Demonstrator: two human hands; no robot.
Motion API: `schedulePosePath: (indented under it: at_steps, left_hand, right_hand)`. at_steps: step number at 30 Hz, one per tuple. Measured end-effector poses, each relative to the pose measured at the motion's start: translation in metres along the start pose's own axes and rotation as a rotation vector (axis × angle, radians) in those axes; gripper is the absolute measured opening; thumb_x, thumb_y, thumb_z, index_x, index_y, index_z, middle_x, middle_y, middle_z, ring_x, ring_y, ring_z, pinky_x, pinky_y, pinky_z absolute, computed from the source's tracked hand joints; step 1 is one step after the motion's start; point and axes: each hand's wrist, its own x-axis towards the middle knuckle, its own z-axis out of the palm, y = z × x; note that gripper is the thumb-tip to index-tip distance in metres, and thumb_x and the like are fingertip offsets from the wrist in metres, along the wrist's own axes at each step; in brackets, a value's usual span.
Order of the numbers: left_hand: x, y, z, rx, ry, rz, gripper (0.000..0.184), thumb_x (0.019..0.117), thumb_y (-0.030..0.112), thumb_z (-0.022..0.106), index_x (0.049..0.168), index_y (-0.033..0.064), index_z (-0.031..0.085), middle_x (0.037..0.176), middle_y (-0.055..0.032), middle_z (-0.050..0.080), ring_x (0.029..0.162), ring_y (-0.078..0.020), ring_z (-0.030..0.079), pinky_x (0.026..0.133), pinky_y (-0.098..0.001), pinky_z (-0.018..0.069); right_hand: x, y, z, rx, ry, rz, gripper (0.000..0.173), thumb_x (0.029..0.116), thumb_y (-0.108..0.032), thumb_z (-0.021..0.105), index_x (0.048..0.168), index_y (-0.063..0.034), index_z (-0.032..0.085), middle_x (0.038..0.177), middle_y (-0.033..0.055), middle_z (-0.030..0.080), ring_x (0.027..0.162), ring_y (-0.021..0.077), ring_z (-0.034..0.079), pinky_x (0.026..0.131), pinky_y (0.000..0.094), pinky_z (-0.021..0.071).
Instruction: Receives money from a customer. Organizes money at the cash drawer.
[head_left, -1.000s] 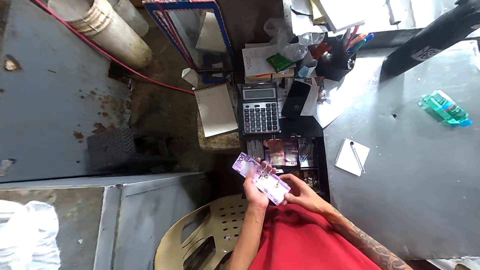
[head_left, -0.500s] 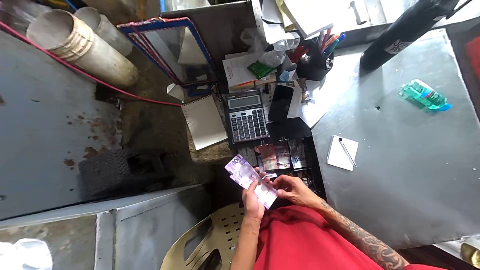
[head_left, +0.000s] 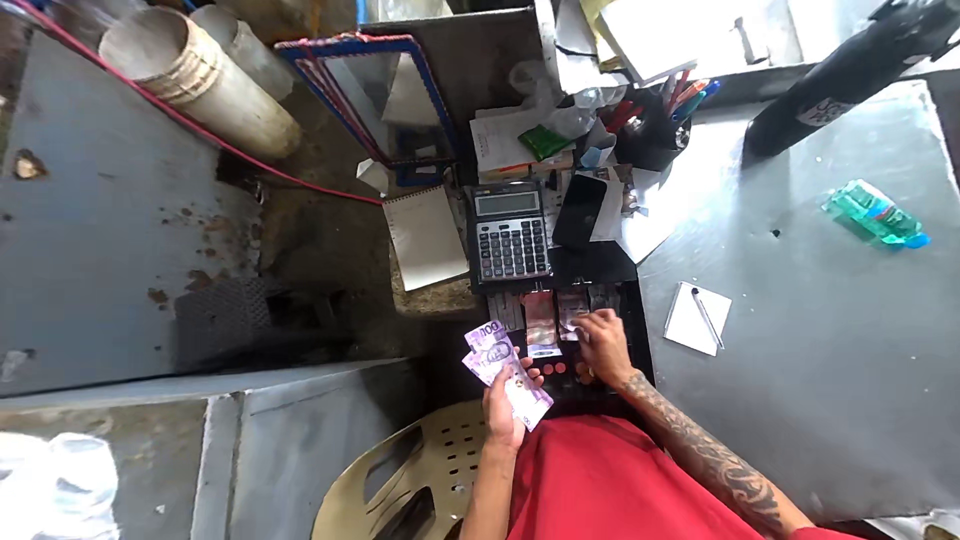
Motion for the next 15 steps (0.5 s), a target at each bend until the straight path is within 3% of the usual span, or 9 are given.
schedulePosePath:
  at_steps: [2, 5, 7, 11, 15]
  left_hand:
    - [0.002, -0.003, 0.0, 0.01, -0.004, -0.02, 0.047, 0.1135, 0.027, 0.023, 0.136, -0.0018, 0.052, 0.101, -0.016, 0.071, 0.082, -0.023, 0.072, 0.077, -0.0388, 0.0624]
    - [0.005, -0.009, 0.009, 0.017, -0.01, -0.07, 0.05, 0.1139, 0.032, 0.023, 0.136, -0.0008, 0.053, 0.102, -0.0172, 0.071, 0.082, -0.0247, 0.073, 0.076, -0.0401, 0.0627]
    - [0.007, -0.014, 0.014, -0.008, -0.048, -0.106, 0.052, 0.1136, 0.036, 0.022, 0.135, -0.0003, 0.052, 0.104, -0.0179, 0.071, 0.085, -0.026, 0.073, 0.078, -0.041, 0.063]
    - [0.012, -0.021, 0.021, 0.002, -0.054, -0.176, 0.053, 0.1127, 0.041, 0.027, 0.134, -0.0007, 0.053, 0.106, -0.0187, 0.071, 0.09, -0.0284, 0.073, 0.081, -0.0436, 0.0619]
    - [0.008, -0.027, 0.032, 0.041, -0.115, -0.287, 0.051, 0.111, 0.044, 0.032, 0.134, 0.0043, 0.054, 0.11, -0.0144, 0.072, 0.097, -0.0239, 0.072, 0.086, -0.0421, 0.0614]
  right_hand:
    - [0.007, 0.01, -0.007, -0.106, -0.104, 0.057, 0.02, 0.0945, -0.021, 0.067, 0.107, -0.0086, 0.076, 0.111, 0.0143, 0.072, 0.114, 0.0402, 0.061, 0.097, 0.0593, 0.0453]
    - [0.024, 0.018, -0.001, -0.203, -0.289, 0.018, 0.024, 0.0969, -0.026, 0.063, 0.109, -0.0091, 0.075, 0.113, 0.0181, 0.069, 0.118, 0.0422, 0.058, 0.099, 0.061, 0.0427]
    - [0.026, 0.022, 0.003, -0.196, -0.24, -0.036, 0.022, 0.0982, -0.024, 0.061, 0.104, -0.0088, 0.075, 0.112, 0.0161, 0.07, 0.117, 0.0405, 0.059, 0.099, 0.0602, 0.0433]
    - [0.01, 0.005, -0.018, -0.055, 0.06, -0.073, 0.017, 0.0933, -0.018, 0.061, 0.097, -0.0068, 0.073, 0.11, 0.0101, 0.073, 0.116, 0.0328, 0.064, 0.102, 0.0553, 0.0471]
    - [-0.034, -0.036, -0.045, 0.071, 0.004, -0.274, 0.018, 0.0978, -0.019, 0.059, 0.099, -0.0073, 0.073, 0.113, 0.0086, 0.074, 0.118, 0.0269, 0.066, 0.107, 0.0514, 0.0476]
